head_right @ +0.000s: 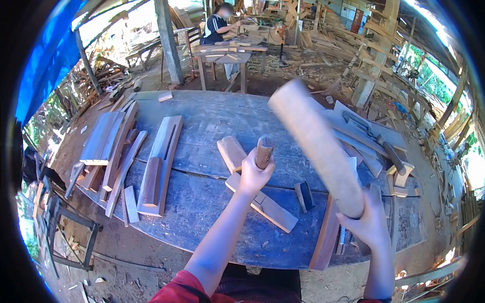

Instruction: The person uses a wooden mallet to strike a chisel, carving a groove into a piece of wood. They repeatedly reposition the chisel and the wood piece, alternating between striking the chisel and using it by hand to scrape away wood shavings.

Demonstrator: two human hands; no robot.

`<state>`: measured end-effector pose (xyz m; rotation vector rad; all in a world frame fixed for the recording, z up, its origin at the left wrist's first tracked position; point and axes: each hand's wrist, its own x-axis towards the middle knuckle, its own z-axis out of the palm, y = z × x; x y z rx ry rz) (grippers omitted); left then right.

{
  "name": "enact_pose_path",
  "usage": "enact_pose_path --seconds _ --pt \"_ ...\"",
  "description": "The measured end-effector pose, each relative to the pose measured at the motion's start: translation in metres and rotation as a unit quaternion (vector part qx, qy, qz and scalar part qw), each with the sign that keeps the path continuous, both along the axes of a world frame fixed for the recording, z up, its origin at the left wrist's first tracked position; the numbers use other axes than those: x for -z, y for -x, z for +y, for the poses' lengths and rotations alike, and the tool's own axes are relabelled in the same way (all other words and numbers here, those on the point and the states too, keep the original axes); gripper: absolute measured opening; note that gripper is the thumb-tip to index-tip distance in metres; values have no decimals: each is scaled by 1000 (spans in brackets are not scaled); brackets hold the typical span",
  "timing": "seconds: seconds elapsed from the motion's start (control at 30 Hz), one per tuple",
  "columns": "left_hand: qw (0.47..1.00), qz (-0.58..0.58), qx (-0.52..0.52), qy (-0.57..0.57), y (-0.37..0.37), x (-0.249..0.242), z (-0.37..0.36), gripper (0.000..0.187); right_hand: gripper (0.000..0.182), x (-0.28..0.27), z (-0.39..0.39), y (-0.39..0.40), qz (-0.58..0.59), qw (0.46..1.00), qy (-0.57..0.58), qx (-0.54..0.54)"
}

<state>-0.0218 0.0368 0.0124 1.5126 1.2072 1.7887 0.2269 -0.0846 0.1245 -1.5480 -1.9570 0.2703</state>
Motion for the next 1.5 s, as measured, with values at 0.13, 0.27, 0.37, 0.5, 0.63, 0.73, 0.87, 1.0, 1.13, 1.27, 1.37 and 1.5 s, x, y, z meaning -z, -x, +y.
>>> enact_pose_path --seconds 0.13,0.27,0.37,0.5,0.63,0.73,0.87,1.0,1.13,1.27,1.37,1.5 --pt "1000 5 8 10 -1 -1 -3 18 54 22 4 9 210 973 -75 56" --pt "1000 4 8 19 0 -2 -4 23 56 -4 3 16 -21 997 70 5" --pt "1000 3 19 21 -1 1 0 23 57 1 5 13 36 998 50 12" --pt "999 14 19 23 -1 -1 -2 23 55 18 3 15 137 989 -48 20" --pt "1000 -3 10 6 0 -1 -2 21 54 -3 1 10 -96 994 51 3" --pt "1000 6 6 17 1 1 -2 21 52 1 -2 15 40 999 -30 6" --pt "999 12 14 27 0 -5 -4 21 53 3 2 18 118 990 -70 8" --pt "1000 0 8 26 3 -1 -3 21 52 0 3 26 -57 996 11 -67" --pt "1000 8 12 24 0 -1 -1 23 45 30 13 52 371 926 23 -70" --pt "1000 9 16 24 1 -1 -2 23 28 85 41 76 551 825 123 -31" --pt "1000 -1 15 18 2 -2 -4 22 28 133 61 98 626 762 159 -45" --pt "999 -38 9 8 5 -2 -3 18 35 168 69 124 654 725 212 -40"
